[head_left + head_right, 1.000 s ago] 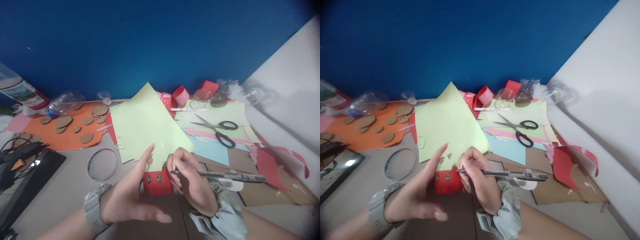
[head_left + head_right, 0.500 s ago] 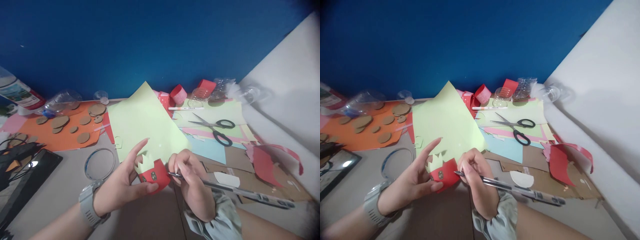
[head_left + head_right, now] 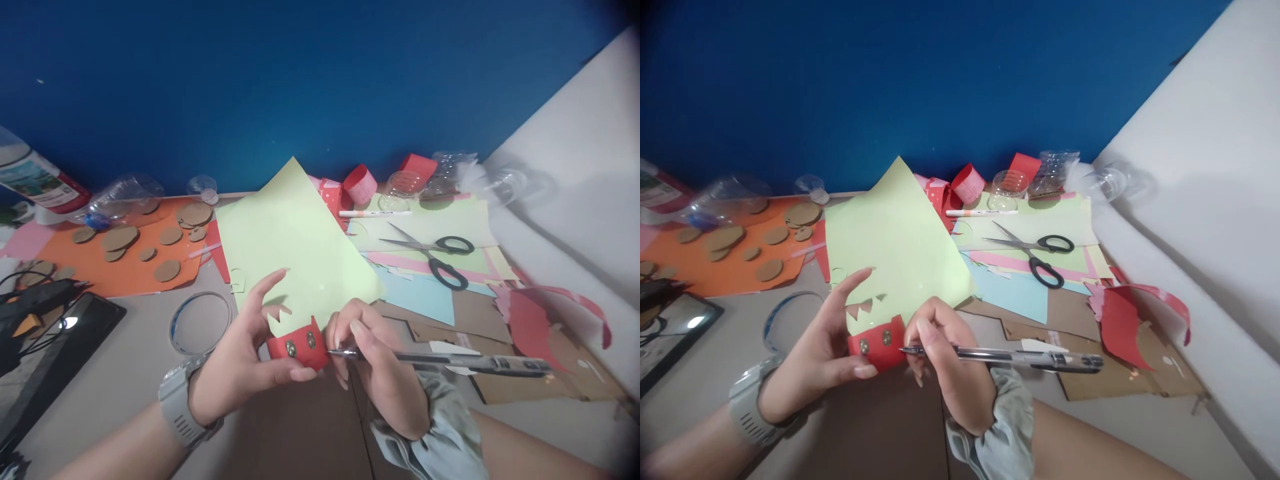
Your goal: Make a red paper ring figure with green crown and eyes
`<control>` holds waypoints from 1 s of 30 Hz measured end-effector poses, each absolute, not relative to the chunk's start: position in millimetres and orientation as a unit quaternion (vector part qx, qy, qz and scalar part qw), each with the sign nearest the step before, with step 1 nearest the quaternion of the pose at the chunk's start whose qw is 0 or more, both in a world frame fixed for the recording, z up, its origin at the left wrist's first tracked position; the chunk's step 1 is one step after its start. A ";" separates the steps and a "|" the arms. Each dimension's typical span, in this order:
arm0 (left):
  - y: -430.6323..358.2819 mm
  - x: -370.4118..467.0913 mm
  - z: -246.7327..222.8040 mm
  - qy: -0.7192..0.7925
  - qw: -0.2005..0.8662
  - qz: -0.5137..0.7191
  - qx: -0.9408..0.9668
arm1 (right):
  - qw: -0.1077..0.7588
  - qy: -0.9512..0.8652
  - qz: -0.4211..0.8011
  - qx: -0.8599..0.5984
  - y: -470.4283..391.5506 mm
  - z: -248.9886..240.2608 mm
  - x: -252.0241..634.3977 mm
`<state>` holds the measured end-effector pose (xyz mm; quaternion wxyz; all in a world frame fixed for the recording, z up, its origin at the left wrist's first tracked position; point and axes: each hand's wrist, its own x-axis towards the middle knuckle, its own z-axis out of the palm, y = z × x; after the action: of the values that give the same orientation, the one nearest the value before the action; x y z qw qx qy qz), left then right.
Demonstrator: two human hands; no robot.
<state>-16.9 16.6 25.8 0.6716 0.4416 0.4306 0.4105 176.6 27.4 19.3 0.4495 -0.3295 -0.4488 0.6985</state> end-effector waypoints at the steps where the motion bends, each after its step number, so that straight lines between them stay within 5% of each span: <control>1: 15.4 -17.5 24.1 0.437 0.664 0.411 0.446 | 0.442 -0.455 0.700 -0.328 27.3 19.5 176.6; 10: 17.3 -15.9 26.3 0.501 0.610 0.334 0.515 | 0.432 -0.476 0.701 -0.308 22.6 16.7 179.4; 24: 7.7 -9.3 28.2 0.394 0.698 0.299 0.517 | 0.476 -0.570 0.590 -0.316 20.1 24.2 172.6; 30: 5.5 -5.7 32.7 0.322 0.789 0.309 0.423 | 0.423 -0.574 0.626 -0.314 20.9 24.8 175.4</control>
<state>-5.7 5.5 32.7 0.7888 0.4230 0.3216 0.3089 175.4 20.9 24.8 0.4231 -0.3140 -0.5744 0.6265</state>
